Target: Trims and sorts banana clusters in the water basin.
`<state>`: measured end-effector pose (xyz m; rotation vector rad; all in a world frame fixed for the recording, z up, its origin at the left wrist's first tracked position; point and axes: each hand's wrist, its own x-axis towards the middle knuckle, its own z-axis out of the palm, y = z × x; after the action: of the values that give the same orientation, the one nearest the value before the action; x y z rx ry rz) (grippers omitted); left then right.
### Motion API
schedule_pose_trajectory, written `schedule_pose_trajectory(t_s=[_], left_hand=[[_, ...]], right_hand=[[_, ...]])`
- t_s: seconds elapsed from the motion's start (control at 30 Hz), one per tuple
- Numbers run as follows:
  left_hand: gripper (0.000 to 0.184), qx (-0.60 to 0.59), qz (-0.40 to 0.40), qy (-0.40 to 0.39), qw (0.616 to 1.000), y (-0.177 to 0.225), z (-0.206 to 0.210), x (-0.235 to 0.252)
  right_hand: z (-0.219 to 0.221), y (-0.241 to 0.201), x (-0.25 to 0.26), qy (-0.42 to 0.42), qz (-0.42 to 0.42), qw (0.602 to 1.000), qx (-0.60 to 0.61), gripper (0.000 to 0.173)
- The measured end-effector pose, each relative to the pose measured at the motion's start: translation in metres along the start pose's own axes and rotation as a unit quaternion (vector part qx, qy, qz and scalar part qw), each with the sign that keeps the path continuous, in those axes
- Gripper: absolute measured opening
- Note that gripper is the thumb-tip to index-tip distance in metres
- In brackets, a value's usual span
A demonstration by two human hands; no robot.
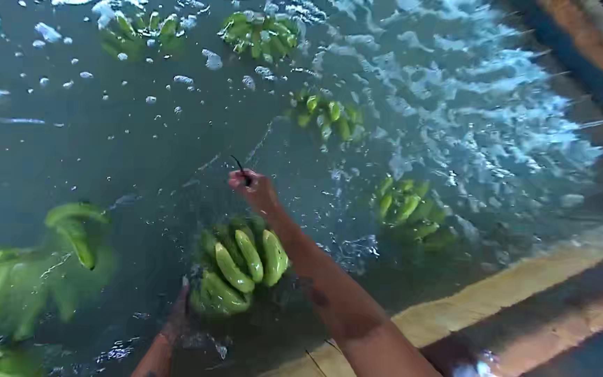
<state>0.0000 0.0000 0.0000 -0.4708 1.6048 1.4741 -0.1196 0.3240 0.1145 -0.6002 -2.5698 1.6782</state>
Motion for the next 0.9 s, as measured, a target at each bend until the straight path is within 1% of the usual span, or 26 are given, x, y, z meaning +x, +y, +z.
schedule_pose_trajectory(t_s=[0.03, 0.07, 0.1, 0.13, 0.17, 0.2, 0.23, 0.27, 0.3, 0.33, 0.37, 0.4, 0.43, 0.47, 0.53, 0.57, 0.6, 0.67, 0.7, 0.77, 0.83, 0.87, 0.9], left_hand=[[0.063, -0.016, -0.009, -0.002, 1.0, -0.003, -0.009, -0.003], [0.06, -0.005, 0.004, 0.014, 1.0, -0.006, -0.014, -0.005], [0.058, 0.018, 0.027, 0.037, 0.999, -0.007, -0.017, -0.008], [0.056, 0.039, 0.044, 0.062, 0.996, -0.007, -0.016, -0.01], [0.055, 0.056, 0.052, 0.084, 0.994, -0.009, -0.015, -0.013], [0.056, 0.074, 0.063, 0.101, 0.99, -0.012, -0.01, -0.019], [0.062, 0.096, 0.096, 0.113, 0.984, -0.02, -0.006, -0.025], [0.081, 0.122, 0.124, 0.105, 0.979, -0.028, -0.002, -0.03], [0.096, 0.154, 0.13, 0.102, 0.974, -0.035, 0.002, -0.033], [0.1, 0.173, 0.105, 0.103, 0.974, -0.038, 0.006, -0.036], [0.097, 0.189, 0.064, 0.108, 0.974, -0.039, 0.009, -0.038], [0.087, 0.194, 0.023, 0.118, 0.974, -0.038, 0.012, -0.037], [0.077, 0.177, -0.006, 0.129, 0.976, -0.035, 0.016, -0.035], [0.068, 0.153, -0.024, 0.142, 0.978, -0.033, 0.021, -0.034], [0.06, 0.084, -0.032, 0.154, 0.984, -0.032, 0.025, -0.036], [0.058, 0.055, -0.042, 0.161, 0.985, -0.032, 0.027, -0.034], [0.059, 0.035, -0.07, 0.161, 0.984, -0.031, 0.027, -0.032], [0.065, -0.028, -0.151, 0.156, 0.976, -0.027, 0.03, -0.03], [0.068, -0.079, -0.185, 0.154, 0.967, -0.024, 0.032, -0.03], [0.068, -0.183, -0.216, 0.149, 0.947, -0.018, 0.04, -0.036], [0.064, -0.259, -0.223, 0.143, 0.929, -0.02, 0.054, -0.045], [0.064, -0.291, -0.227, 0.13, 0.92, -0.022, 0.061, -0.05], [0.064, -0.315, -0.237, 0.114, 0.912, -0.024, 0.066, -0.055]], right_hand=[[-0.009, 0.021, -0.012, 0.01, 0.011, 0.999, -0.041, 0.033], [-0.016, 0.048, -0.03, 0.027, 0.029, 0.996, -0.085, 0.034], [-0.022, 0.076, -0.052, 0.047, 0.07, 0.988, -0.129, 0.036], [-0.025, 0.101, -0.079, 0.067, 0.135, 0.975, -0.164, 0.038], [-0.025, 0.12, -0.109, 0.075, 0.219, 0.953, -0.198, 0.042], [-0.021, 0.135, -0.139, 0.067, 0.306, 0.922, -0.226, 0.048], [-0.016, 0.145, -0.166, 0.052, 0.374, 0.898, -0.224, 0.053], [-0.009, 0.153, -0.19, 0.042, 0.431, 0.881, -0.188, 0.053], [-0.001, 0.157, -0.21, 0.046, 0.482, 0.868, -0.109, 0.049], [0.008, 0.155, -0.232, 0.071, 0.514, 0.855, 0.009, 0.047], [0.017, 0.148, -0.251, 0.089, 0.518, 0.842, 0.123, 0.047], [0.025, 0.14, -0.254, 0.092, 0.51, 0.835, 0.186, 0.048], [0.031, 0.132, -0.245, 0.084, 0.504, 0.837, 0.194, 0.047], [0.033, 0.13, -0.231, 0.083, 0.5, 0.845, 0.169, 0.048], [0.033, 0.142, -0.21, 0.133, 0.507, 0.833, 0.177, 0.051], [0.026, 0.146, -0.202, 0.147, 0.51, 0.83, 0.17, 0.047], [0.019, 0.149, -0.197, 0.155, 0.501, 0.834, 0.172, 0.039], [0.005, 0.156, -0.201, 0.15, 0.475, 0.838, 0.222, 0.033], [0.005, 0.159, -0.207, 0.143, 0.477, 0.838, 0.224, 0.031], [0.018, 0.155, -0.226, 0.087, 0.516, 0.828, 0.202, 0.039], [0.046, 0.146, -0.237, 0.021, 0.537, 0.82, 0.195, 0.049], [0.058, 0.139, -0.233, 0.005, 0.524, 0.827, 0.204, 0.053], [0.067, 0.131, -0.225, 0.005, 0.5, 0.842, 0.203, 0.055]])
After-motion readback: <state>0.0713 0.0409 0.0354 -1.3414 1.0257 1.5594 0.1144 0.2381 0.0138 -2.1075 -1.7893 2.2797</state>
